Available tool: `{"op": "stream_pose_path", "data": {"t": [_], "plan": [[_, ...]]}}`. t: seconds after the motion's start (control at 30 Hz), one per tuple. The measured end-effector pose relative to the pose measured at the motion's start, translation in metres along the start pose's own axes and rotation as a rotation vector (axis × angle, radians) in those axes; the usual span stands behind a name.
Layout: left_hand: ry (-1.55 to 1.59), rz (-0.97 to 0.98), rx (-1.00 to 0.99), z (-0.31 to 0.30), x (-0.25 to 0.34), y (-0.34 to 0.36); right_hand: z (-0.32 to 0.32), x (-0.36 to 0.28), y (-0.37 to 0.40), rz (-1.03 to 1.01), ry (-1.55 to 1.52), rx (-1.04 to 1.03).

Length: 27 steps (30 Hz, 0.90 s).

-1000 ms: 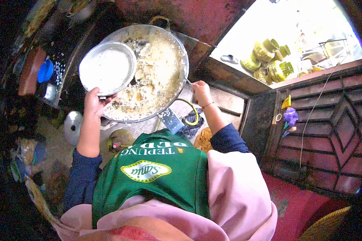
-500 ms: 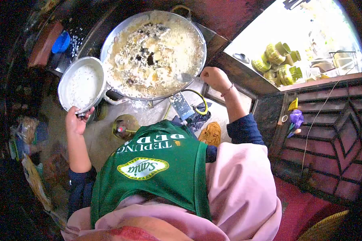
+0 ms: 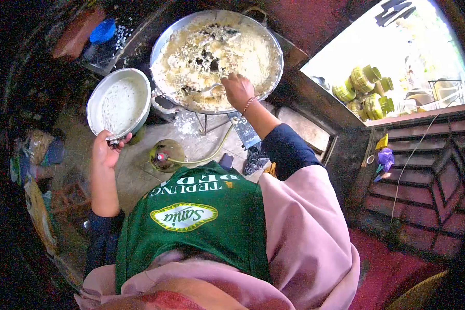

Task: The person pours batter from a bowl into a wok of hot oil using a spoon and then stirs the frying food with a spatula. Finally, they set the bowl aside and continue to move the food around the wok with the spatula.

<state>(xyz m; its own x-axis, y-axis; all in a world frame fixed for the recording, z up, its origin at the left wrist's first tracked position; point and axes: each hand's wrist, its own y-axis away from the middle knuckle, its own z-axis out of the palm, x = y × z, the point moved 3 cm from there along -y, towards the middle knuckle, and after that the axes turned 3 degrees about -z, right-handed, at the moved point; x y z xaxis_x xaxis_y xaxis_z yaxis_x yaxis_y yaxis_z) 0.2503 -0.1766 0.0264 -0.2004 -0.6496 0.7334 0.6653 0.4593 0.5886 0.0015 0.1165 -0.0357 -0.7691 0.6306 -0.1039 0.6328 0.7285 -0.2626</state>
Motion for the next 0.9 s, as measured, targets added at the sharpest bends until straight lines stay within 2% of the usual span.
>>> {"op": "stream_pose_path", "data": {"t": [0.1,0.2,0.27,0.3,0.4,0.47,0.53,0.57,0.67,0.7,0.8,0.9], "plan": [[-0.008,-0.016,0.007,-0.008,-0.003,0.000,0.006,0.015,-0.022,-0.001,0.116,0.088],[-0.024,-0.021,-0.012,-0.012,-0.004,-0.002,-0.007,0.044,-0.030,0.144,0.175,0.183],[-0.025,-0.012,-0.021,-0.014,-0.004,-0.003,-0.013,0.060,-0.027,0.360,0.032,0.134],[-0.025,-0.009,-0.015,-0.015,-0.005,-0.003,-0.038,0.042,-0.015,0.397,-0.101,0.112],[-0.017,-0.003,-0.007,-0.018,-0.006,-0.002,-0.028,0.016,0.007,0.314,-0.343,-0.140],[-0.014,0.000,-0.018,-0.019,-0.006,-0.004,-0.007,-0.008,0.015,0.265,-0.445,-0.155],[-0.014,0.005,-0.037,-0.021,-0.007,-0.004,0.014,-0.028,0.015,0.238,-0.389,-0.141],[-0.018,0.003,-0.031,-0.022,-0.007,-0.003,0.021,-0.033,0.012,0.286,-0.258,-0.199],[-0.017,0.008,-0.005,-0.016,-0.004,0.004,0.037,-0.023,0.011,0.347,-0.268,-0.123],[0.000,0.013,0.015,-0.011,-0.003,0.010,0.032,-0.020,0.013,0.321,-0.339,-0.070],[0.005,0.011,0.015,-0.011,-0.004,0.015,-0.033,-0.019,0.023,0.338,-0.268,0.000],[-0.008,0.006,-0.004,-0.012,-0.005,0.015,-0.032,0.015,0.042,0.315,-0.221,-0.182]]}}
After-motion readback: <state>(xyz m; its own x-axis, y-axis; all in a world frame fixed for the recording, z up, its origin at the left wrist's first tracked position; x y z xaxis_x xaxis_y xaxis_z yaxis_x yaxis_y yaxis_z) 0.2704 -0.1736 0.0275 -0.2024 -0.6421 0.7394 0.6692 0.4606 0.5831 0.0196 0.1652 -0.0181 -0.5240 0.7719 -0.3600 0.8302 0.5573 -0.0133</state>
